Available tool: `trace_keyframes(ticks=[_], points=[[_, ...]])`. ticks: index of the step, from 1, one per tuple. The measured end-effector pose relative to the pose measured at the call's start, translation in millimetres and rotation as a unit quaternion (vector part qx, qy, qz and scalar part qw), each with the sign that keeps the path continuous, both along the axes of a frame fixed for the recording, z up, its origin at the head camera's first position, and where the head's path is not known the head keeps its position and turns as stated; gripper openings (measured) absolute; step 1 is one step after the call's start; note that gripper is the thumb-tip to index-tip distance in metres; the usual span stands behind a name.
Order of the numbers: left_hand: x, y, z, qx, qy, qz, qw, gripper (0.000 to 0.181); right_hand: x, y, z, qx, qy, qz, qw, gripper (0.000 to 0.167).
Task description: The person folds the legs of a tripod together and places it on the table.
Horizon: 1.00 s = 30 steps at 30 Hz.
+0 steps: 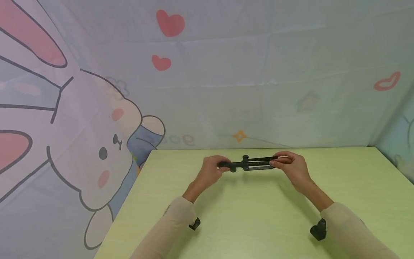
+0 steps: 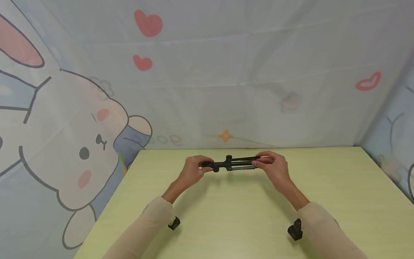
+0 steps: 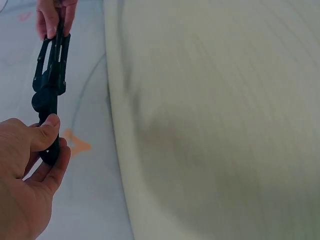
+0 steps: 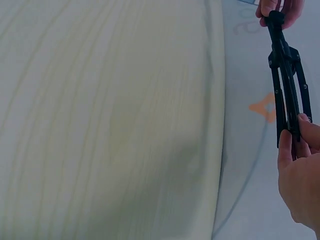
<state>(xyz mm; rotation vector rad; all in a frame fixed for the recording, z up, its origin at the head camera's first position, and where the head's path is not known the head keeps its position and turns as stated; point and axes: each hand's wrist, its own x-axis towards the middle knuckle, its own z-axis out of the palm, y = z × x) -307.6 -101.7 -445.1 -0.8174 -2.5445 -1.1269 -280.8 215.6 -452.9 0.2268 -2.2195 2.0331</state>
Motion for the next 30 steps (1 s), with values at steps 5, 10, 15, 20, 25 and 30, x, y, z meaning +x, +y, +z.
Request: trace_keyframes(ticks=[5,10,15,20,25,30], points=[[-3.6,0.4,-9.4,-0.024,0.004,-0.007,0.9997,0.021,2.0,4.4,-2.2,0.076,0.018,-0.004,0.9970,0.039],[-6.4,2.3,-16.7,-0.054,0.018,-0.015,0.9982,0.020,2.2,9.1,-8.8,0.146,0.050,-0.011,0.9880,0.030],[-6.6,3.9,-20.3,-0.083,0.016,-0.021,0.9962,0.021,0.1,13.3,-17.5,0.188,0.082,-0.006,0.9787,0.020],[-9.0,5.2,-26.0,-0.104,0.011,-0.029,0.9941,0.023,-5.6,16.1,-24.0,0.213,0.100,0.004,0.9720,0.016],[-12.2,7.8,-31.8,-0.129,-0.002,-0.032,0.9911,0.023,-12.6,18.5,-30.1,0.230,0.109,0.013,0.9670,0.016],[-12.9,10.1,-33.7,-0.135,-0.013,-0.030,0.9903,0.023,-17.5,19.8,-34.8,0.235,0.107,0.017,0.9661,0.015]])
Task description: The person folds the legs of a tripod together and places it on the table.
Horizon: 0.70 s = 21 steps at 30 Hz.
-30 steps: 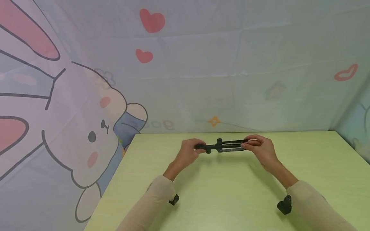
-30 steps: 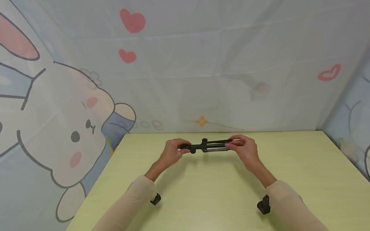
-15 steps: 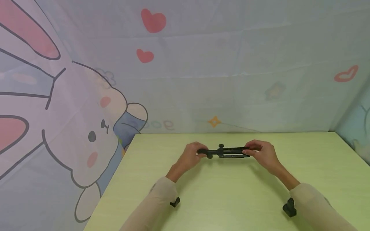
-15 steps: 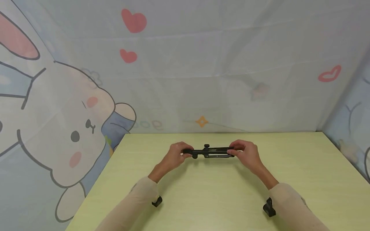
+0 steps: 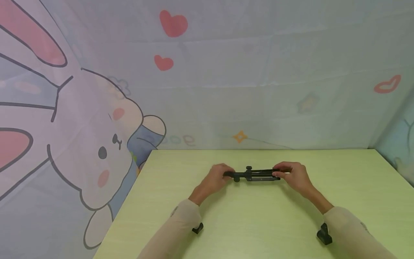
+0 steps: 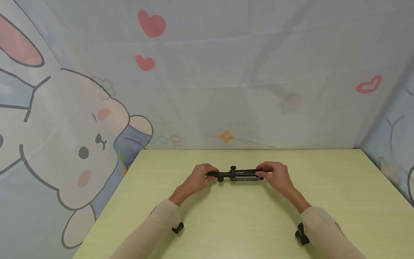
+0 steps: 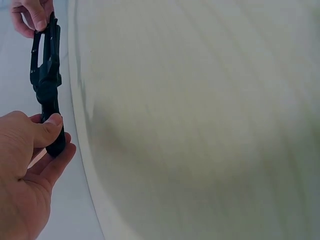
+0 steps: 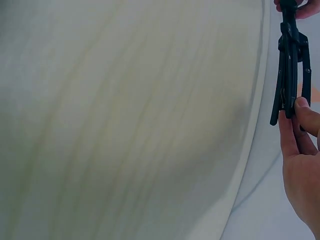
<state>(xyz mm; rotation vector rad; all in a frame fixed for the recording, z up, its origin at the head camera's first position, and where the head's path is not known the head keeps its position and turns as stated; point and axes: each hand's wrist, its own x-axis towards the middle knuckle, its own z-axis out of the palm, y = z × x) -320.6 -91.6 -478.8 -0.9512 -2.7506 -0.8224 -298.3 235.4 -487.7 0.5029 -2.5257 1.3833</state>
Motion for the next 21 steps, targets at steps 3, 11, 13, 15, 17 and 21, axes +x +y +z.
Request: trace_keyframes(ticks=[3,11,13,15,17,21], points=[[0.1,1.2,-1.1,-0.001,0.000,0.001,1.0000,0.023,0.1,0.1,-2.3,0.001,-0.002,0.003,1.0000,0.015],[-4.1,3.9,-8.5,-0.015,-0.006,-0.001,0.9999,0.023,-0.4,1.7,-7.0,0.028,0.003,0.000,0.9996,0.012],[-4.0,4.0,-9.2,-0.019,-0.004,-0.001,0.9998,0.023,-0.7,2.3,-7.8,0.030,0.000,0.004,0.9995,0.012],[-3.9,3.9,-10.1,-0.025,0.000,0.000,0.9997,0.023,-0.8,2.5,-8.5,0.031,-0.003,0.008,0.9995,0.012],[-4.0,3.5,-11.2,-0.031,0.005,0.001,0.9995,0.024,-0.9,2.5,-9.1,0.032,-0.007,0.012,0.9994,0.012],[-3.8,3.3,-12.0,-0.035,0.012,-0.001,0.9993,0.024,-1.4,2.4,-10.2,0.044,-0.005,0.015,0.9989,0.012]])
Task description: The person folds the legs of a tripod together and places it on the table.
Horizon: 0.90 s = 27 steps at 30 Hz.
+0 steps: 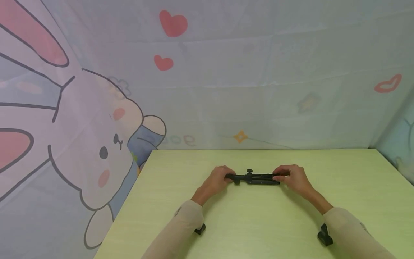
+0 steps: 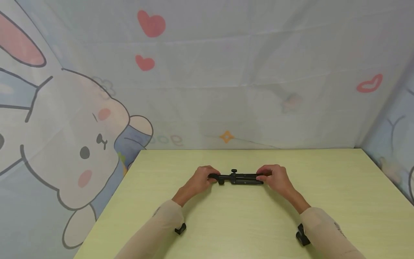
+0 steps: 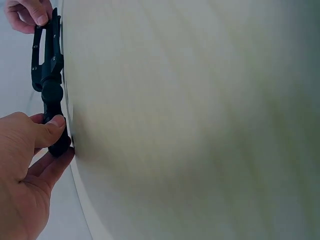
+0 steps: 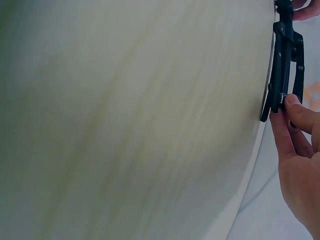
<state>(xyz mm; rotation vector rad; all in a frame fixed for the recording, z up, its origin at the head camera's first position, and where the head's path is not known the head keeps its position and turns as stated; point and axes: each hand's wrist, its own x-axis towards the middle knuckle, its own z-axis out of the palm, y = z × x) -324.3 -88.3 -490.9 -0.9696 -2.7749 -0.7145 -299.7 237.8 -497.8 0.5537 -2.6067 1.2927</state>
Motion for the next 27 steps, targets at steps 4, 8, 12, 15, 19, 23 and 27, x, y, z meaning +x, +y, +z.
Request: trace_keyframes(ticks=[4,8,12,15,19,23,27], points=[[0.3,-1.0,-0.5,-0.004,0.000,0.000,1.0000,0.024,-0.6,-0.5,0.1,0.006,0.001,0.005,1.0000,0.013],[0.4,-2.5,-0.8,-0.007,-0.006,0.005,0.9999,0.025,-0.7,-1.0,1.2,0.009,-0.006,0.013,0.9999,0.015],[0.0,-3.7,-1.0,-0.010,-0.005,0.008,0.9999,0.025,-2.6,-1.5,1.9,0.017,-0.011,0.013,0.9997,0.014],[-0.4,-4.6,0.1,-0.009,-0.005,0.006,0.9999,0.025,-4.8,-2.3,2.6,0.025,-0.007,0.012,0.9996,0.014],[0.7,-5.9,2.8,-0.012,-0.004,-0.003,0.9999,0.024,-6.7,-1.9,4.5,0.037,-0.007,0.020,0.9991,0.014],[3.7,-8.1,10.8,-0.032,-0.027,-0.003,0.9991,0.027,-8.0,0.8,9.5,0.052,-0.022,0.042,0.9975,0.018],[4.2,-13.7,23.9,-0.074,-0.055,-0.002,0.9958,0.037,-9.4,7.0,17.9,0.074,-0.034,0.070,0.9942,0.030]])
